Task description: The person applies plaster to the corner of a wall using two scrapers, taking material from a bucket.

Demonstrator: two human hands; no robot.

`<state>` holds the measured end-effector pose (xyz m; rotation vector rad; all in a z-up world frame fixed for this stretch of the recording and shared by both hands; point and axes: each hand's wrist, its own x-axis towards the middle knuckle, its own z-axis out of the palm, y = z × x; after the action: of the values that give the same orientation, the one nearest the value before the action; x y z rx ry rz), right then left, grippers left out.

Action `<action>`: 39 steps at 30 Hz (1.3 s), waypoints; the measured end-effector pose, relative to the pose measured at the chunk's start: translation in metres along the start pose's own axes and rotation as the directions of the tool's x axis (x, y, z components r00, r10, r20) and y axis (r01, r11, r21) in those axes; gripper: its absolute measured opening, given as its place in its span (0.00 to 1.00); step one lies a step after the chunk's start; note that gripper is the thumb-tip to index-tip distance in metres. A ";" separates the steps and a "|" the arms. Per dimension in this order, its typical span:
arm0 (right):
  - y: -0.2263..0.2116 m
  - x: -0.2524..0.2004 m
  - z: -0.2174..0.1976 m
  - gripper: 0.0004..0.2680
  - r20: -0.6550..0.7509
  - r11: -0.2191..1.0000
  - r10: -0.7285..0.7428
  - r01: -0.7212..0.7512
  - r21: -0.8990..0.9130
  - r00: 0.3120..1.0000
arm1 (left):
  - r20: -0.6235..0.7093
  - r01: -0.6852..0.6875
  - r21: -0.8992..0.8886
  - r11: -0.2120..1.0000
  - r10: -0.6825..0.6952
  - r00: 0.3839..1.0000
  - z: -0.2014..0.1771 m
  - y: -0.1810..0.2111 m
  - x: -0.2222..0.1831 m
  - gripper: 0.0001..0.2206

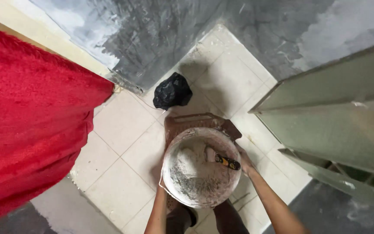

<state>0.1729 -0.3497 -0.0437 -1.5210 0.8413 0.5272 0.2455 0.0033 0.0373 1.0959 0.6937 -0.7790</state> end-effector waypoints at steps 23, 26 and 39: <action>-0.085 0.135 -0.031 0.25 0.048 0.986 0.004 0.004 -0.167 0.999 | -0.204 0.006 0.092 0.996 0.013 0.979 0.025 -0.014 0.119 0.22; -0.114 0.118 -0.024 0.23 0.025 0.990 0.016 -0.013 -0.138 1.000 | -0.270 -0.027 0.231 0.972 0.090 0.959 0.017 0.020 0.120 0.22; -0.209 0.122 0.001 0.08 -0.246 0.914 -0.396 0.406 -0.014 0.884 | 0.019 -0.390 0.735 0.554 0.559 0.829 0.100 0.187 0.112 0.21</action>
<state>0.4097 -0.3780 -0.0011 -1.6897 0.6873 0.0160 0.4723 -0.0659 0.0706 2.0256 0.2007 -0.4326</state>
